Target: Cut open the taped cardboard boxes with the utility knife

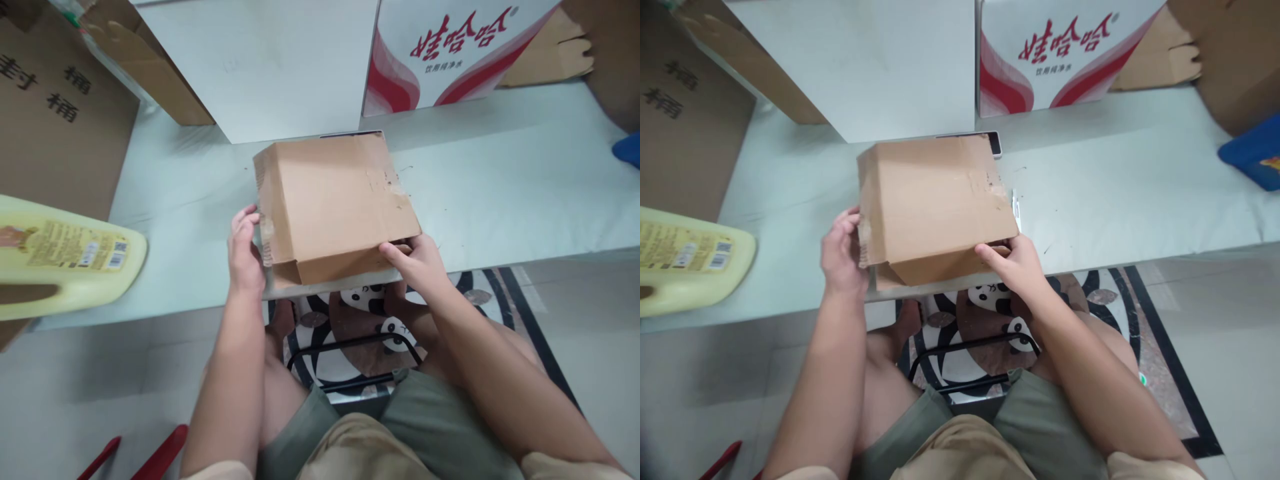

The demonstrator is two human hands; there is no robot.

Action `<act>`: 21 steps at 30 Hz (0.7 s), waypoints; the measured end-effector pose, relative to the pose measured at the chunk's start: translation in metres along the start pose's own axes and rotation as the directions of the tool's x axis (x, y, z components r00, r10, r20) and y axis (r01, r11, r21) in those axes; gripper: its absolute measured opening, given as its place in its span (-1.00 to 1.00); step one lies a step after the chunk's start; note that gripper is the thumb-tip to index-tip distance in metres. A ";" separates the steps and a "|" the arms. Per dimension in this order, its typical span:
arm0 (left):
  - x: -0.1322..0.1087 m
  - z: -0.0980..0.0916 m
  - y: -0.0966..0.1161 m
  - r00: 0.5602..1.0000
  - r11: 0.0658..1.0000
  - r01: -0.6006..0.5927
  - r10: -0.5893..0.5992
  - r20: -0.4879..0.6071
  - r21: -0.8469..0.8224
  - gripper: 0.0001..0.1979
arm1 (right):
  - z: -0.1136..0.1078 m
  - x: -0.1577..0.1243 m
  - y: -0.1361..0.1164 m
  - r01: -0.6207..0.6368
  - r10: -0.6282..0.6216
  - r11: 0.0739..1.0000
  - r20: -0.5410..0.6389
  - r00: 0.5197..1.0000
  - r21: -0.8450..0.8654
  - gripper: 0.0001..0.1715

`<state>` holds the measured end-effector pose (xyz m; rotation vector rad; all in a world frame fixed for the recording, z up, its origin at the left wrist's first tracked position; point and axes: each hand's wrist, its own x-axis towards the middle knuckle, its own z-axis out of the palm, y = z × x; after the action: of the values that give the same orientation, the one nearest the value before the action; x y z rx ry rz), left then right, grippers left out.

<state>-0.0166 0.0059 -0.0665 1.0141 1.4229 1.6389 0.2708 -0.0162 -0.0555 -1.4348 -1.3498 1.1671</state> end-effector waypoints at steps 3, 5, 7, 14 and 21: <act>-0.003 0.008 0.019 0.999 0.981 0.042 -0.045 -0.007 -0.189 -0.53 | 0.001 0.001 0.000 0.017 -0.017 1.000 -0.019 1.000 0.002 -0.49; -0.008 0.013 0.025 1.000 0.971 -0.019 0.023 0.013 -0.237 -0.46 | 0.001 0.001 0.001 0.020 -0.020 1.000 -0.037 0.999 0.010 -0.48; -0.013 0.017 0.026 0.991 0.968 -0.073 0.098 0.096 -0.239 -0.40 | 0.001 0.002 0.003 0.026 -0.025 1.000 -0.047 0.999 0.017 -0.45; -0.021 0.025 0.019 0.965 0.970 -0.124 0.167 0.202 -0.208 -0.42 | -0.006 0.004 0.014 0.039 -0.035 0.999 -0.159 0.987 0.020 -0.34; -0.014 0.008 0.032 0.949 0.947 0.226 -0.161 0.273 -0.229 -0.62 | -0.005 0.009 0.019 0.077 -0.067 0.996 -0.229 0.971 0.035 -0.38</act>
<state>-0.0042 -0.0073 -0.0354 0.8653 1.0733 1.4481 0.2804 -0.0086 -0.0733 -1.4295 -1.1991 0.9475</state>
